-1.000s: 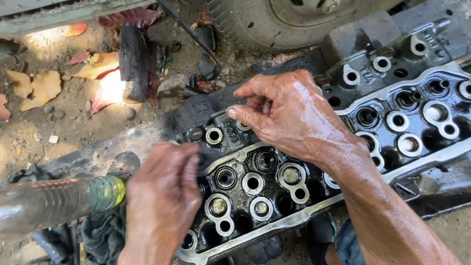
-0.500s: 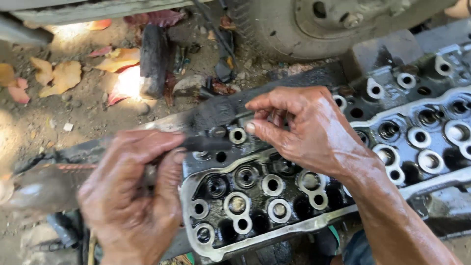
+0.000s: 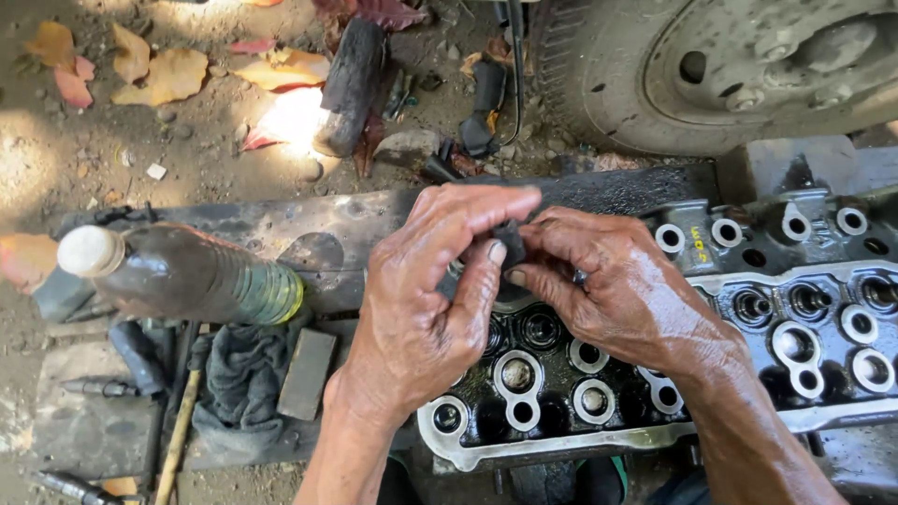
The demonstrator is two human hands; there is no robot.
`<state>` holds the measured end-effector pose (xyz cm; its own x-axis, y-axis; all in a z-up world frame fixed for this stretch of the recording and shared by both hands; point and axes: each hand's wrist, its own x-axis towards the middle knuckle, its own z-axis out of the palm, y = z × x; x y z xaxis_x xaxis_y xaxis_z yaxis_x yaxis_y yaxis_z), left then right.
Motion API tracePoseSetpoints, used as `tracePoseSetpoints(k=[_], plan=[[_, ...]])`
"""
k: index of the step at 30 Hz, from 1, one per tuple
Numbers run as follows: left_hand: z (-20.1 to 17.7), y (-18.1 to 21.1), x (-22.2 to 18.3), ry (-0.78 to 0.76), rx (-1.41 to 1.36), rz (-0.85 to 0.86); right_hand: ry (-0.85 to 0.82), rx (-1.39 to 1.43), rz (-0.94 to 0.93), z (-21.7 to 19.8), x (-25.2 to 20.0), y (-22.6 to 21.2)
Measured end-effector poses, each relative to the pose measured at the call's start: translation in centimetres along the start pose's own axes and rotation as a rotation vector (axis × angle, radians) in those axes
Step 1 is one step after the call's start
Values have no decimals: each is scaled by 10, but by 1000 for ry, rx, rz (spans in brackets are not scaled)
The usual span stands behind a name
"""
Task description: The person is cleaning and assembling small valve components into an engine cylinder head.
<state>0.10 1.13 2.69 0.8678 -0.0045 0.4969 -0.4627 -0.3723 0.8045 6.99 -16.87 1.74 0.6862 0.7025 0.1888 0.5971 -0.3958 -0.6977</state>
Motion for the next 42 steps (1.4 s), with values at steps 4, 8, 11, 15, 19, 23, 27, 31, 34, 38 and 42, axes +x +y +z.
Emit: tracePoseSetpoints(k=[4,8,11,15,19,23,27,31,34,38,42], plan=[[2,-15,-5,19,-21,-104,25,-64,19,10,1,4],[7,-19,-3,27,26,-132,54,-58,106,14,3,2],[8,-24,-2,52,38,-87,65,-26,149,15,3,2],[10,-22,-1,37,63,-89,86,9,187,17,1,4],[8,-23,0,-7,25,-107,76,-10,197,16,2,5],[12,-28,1,-23,-6,-90,125,-44,202,20,1,12],[7,-33,0,-31,1,-65,171,-70,191,28,4,8],[2,-30,-3,-83,-2,-135,122,-46,238,33,4,12],[2,-32,-6,-105,-31,-152,83,-52,310,32,4,13],[9,-29,-3,-52,-99,-218,8,-108,394,20,10,1],[12,-31,-5,-92,100,-122,-105,0,545,-4,5,4]])
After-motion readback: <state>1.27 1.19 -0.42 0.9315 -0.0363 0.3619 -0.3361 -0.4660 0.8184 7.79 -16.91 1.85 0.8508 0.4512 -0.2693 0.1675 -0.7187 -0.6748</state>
